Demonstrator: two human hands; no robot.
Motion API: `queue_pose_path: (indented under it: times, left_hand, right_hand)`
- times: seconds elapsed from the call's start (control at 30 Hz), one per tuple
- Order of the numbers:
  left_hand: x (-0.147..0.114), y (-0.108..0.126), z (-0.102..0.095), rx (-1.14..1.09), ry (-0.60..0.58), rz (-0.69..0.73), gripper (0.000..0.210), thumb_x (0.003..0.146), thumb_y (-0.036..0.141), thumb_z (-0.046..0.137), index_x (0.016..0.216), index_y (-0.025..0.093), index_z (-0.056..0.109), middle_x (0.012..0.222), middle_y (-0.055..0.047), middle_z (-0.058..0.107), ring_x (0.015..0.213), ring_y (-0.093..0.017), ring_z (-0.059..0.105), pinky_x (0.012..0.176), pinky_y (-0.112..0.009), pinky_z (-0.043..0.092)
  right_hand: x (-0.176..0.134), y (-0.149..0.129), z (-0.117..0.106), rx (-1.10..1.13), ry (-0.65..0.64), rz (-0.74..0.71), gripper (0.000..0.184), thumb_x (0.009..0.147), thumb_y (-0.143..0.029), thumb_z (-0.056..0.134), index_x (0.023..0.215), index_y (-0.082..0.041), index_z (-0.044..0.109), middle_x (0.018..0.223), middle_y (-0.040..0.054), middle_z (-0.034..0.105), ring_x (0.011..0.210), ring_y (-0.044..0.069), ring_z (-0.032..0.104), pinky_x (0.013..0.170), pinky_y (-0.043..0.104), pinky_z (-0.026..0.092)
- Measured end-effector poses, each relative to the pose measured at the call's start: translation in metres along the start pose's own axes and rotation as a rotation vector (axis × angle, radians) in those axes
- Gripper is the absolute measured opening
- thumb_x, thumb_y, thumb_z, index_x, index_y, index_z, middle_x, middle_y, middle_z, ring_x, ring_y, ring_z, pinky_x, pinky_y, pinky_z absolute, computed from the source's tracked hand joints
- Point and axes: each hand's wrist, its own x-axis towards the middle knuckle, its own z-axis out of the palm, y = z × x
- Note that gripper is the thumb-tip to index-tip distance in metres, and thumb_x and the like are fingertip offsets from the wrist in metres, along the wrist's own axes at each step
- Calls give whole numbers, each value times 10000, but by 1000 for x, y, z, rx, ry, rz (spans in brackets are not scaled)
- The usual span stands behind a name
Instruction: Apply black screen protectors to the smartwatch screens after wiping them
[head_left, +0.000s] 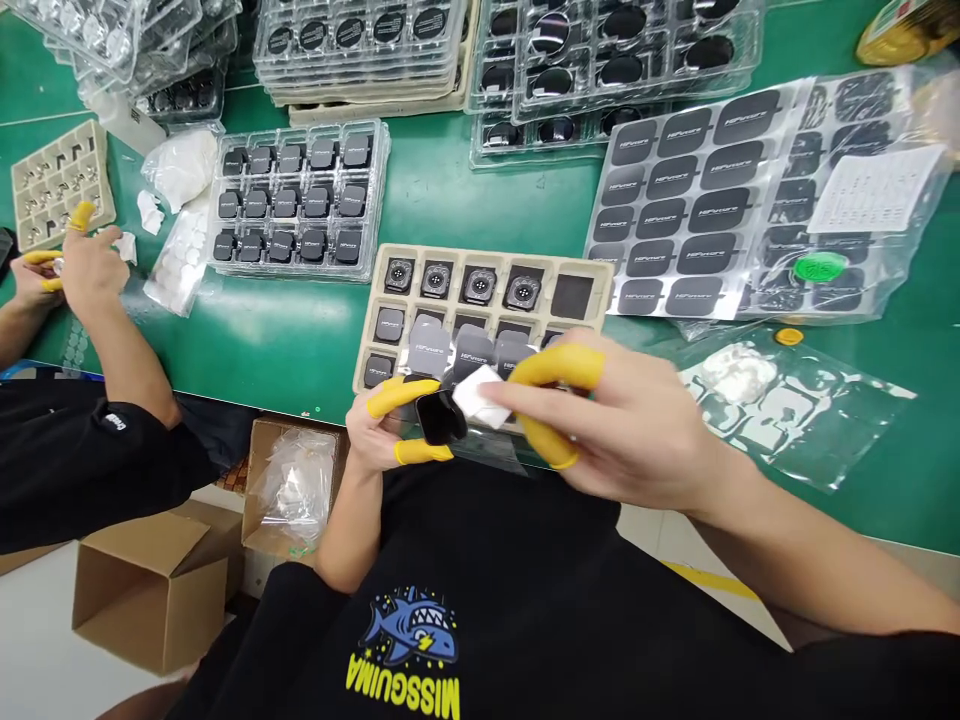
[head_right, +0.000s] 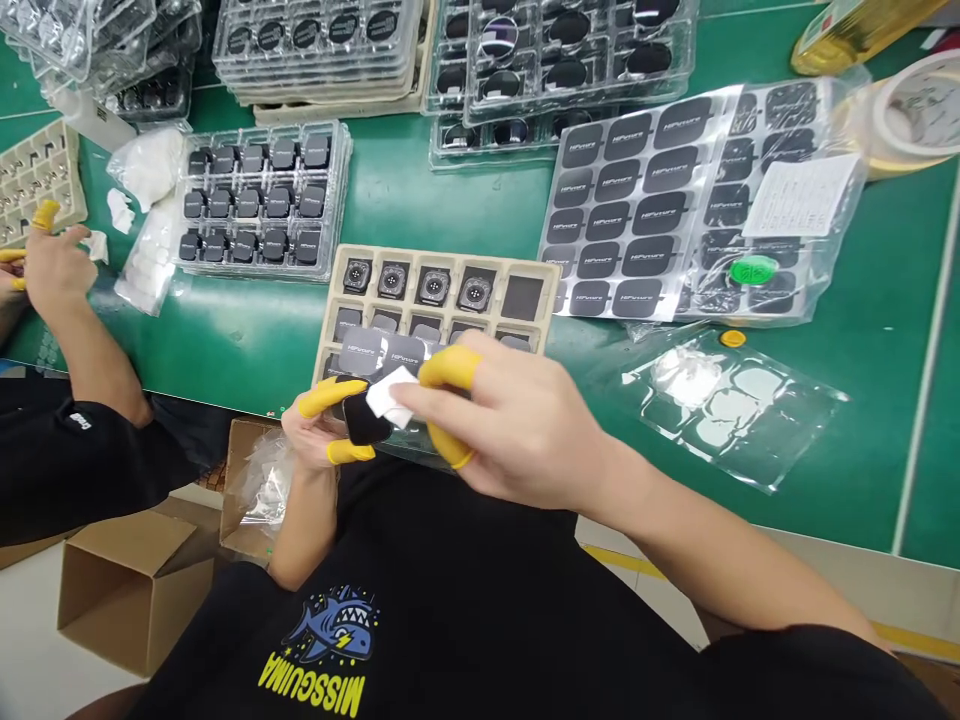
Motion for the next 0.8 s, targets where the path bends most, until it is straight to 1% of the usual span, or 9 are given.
queue_pose_path:
  times: [0.07, 0.17, 0.27, 0.37, 0.43, 0.5, 0.6, 0.7, 0.8]
  left_hand:
    - [-1, -1, 3, -5, 1, -6, 749, 600, 632, 1089, 1239, 282, 914, 983, -60, 903, 790, -217, 841, 736, -313, 682]
    - [-2, -1, 3, 17, -41, 2, 734, 640, 635, 1074, 1248, 259, 906, 982, -66, 904, 808, -224, 851, 748, -312, 689]
    - [-3, -1, 2, 94, -56, 4, 707, 681, 656, 1050, 1235, 241, 908, 979, -76, 905, 796, -218, 845, 738, -305, 686]
    - [-3, -2, 3, 146, -27, 35, 646, 725, 663, 1023, 1209, 249, 918, 967, -71, 910, 774, -208, 842, 719, -296, 686]
    - [-2, -2, 2, 114, -17, 47, 659, 682, 635, 1056, 1212, 266, 921, 955, -60, 911, 764, -208, 844, 721, -297, 690]
    - [-1, -3, 1, 79, -6, 28, 725, 592, 606, 1103, 1212, 275, 922, 944, -53, 910, 758, -215, 847, 726, -307, 697]
    - [0, -4, 0, 49, 19, -3, 727, 564, 624, 1105, 1180, 280, 931, 938, -57, 910, 775, -230, 857, 743, -323, 709]
    - [0, -3, 0, 44, 6, -26, 707, 623, 689, 1058, 1180, 272, 930, 964, -74, 911, 826, -245, 871, 781, -339, 719]
    - [-2, -1, 1, 72, -16, -3, 674, 716, 694, 1013, 1234, 274, 915, 998, -72, 912, 831, -235, 869, 765, -326, 707]
  right_hand:
    - [2, -2, 13, -33, -39, -63, 354, 1024, -76, 623, 1337, -208, 724, 1034, 79, 778, 838, 207, 642, 671, 340, 499]
    - [3, -3, 30, -77, -70, -117, 367, 1038, -82, 595, 1365, -187, 723, 963, 78, 773, 842, 223, 634, 646, 340, 467]
    - [3, -2, 38, -34, -107, -162, 352, 1054, -81, 573, 1363, -161, 723, 937, 73, 762, 864, 228, 630, 654, 342, 465]
    - [5, 1, 32, 97, -193, -232, 297, 1076, -110, 565, 1312, -172, 735, 955, 60, 763, 863, 210, 623, 706, 342, 498]
    - [4, 5, 22, 102, -219, -243, 263, 1056, -104, 564, 1218, -185, 755, 894, 48, 733, 814, 207, 598, 686, 347, 487]
    - [1, 8, 11, 17, -193, -194, 251, 1022, -96, 578, 1153, -210, 759, 847, 44, 704, 773, 213, 578, 634, 355, 450]
    - [-6, 8, 1, -62, -85, -114, 304, 1004, -81, 619, 1246, -223, 734, 902, 52, 729, 775, 214, 590, 620, 354, 454]
    - [-11, 0, 5, -29, -70, -162, 323, 1039, -92, 647, 1347, -170, 705, 975, 70, 762, 836, 218, 638, 682, 364, 512]
    - [-9, -10, 19, -24, -113, -238, 266, 1075, -127, 682, 1334, -136, 740, 957, 67, 763, 899, 213, 673, 728, 358, 513]
